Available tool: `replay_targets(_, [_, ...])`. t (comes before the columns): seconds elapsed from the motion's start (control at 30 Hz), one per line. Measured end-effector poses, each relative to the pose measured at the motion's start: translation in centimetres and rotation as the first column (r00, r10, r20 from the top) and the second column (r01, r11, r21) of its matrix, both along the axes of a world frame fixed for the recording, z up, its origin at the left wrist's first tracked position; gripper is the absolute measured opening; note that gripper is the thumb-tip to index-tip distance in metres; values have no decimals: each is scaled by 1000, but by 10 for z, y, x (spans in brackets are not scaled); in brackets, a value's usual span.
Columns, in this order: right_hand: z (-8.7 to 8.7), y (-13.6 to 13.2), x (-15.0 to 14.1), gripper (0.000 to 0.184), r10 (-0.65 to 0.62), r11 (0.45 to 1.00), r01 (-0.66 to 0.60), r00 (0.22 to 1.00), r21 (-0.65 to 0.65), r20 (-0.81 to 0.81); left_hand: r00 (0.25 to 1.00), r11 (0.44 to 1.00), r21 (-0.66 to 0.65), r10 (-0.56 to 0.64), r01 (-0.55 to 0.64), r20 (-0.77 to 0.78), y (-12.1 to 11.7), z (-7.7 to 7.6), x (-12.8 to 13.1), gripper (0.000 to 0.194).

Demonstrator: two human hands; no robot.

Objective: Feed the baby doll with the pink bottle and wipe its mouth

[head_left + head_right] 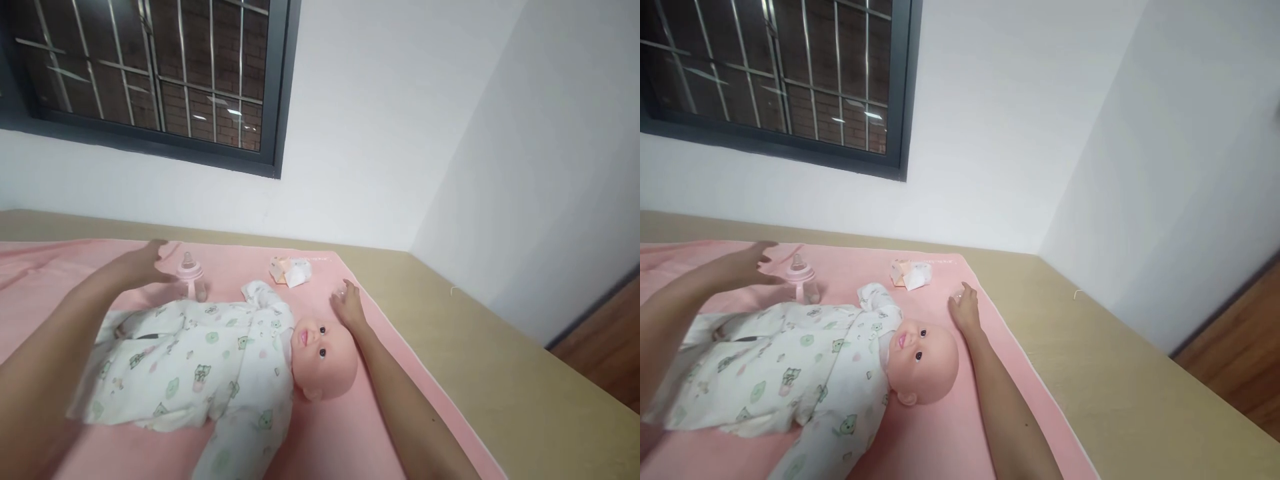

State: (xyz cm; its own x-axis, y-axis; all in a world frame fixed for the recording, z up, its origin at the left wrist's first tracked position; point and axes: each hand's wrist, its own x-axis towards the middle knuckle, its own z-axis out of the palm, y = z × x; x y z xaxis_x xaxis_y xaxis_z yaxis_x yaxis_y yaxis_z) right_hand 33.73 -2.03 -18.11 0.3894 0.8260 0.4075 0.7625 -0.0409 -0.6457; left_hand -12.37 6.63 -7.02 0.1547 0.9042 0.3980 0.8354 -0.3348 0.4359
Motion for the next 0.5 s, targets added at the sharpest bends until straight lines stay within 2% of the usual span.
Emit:
replay_targets(0.03, [1,0,-1,60,-8,1000,8,1000,11,3,995,996,-3,88,-88,-51,-8,14,5,88])
replay_targets(0.1, [5,-1,-5,57,-17,998,16,999,55,33,991,991,53,126,-124,-34,-32,41,27,90])
replay_targets(0.17, [9,-2,-9,52,-10,992,-2,995,127,99,998,998,30,-47,46,30,-60,61,63,82])
replay_targets(0.23, [13,-5,-14,45,23,978,-59,983,200,181,961,962,-46,-266,269,73,-83,69,105,72])
replay_targets(0.27, [15,-6,-16,42,51,969,-103,974,226,222,924,920,-93,-375,380,72,-91,70,127,66])
replay_targets(0.33, [17,-7,-22,38,128,948,-206,944,241,303,816,788,-222,-573,574,75,-98,66,167,56])
replay_targets(0.43, [21,-8,-33,35,241,930,-327,888,170,391,689,636,-344,-724,691,44,-91,56,214,50])
replay_targets(0.5, [22,-9,-40,35,289,932,-352,870,91,399,611,535,-434,-790,725,47,-84,51,236,47])
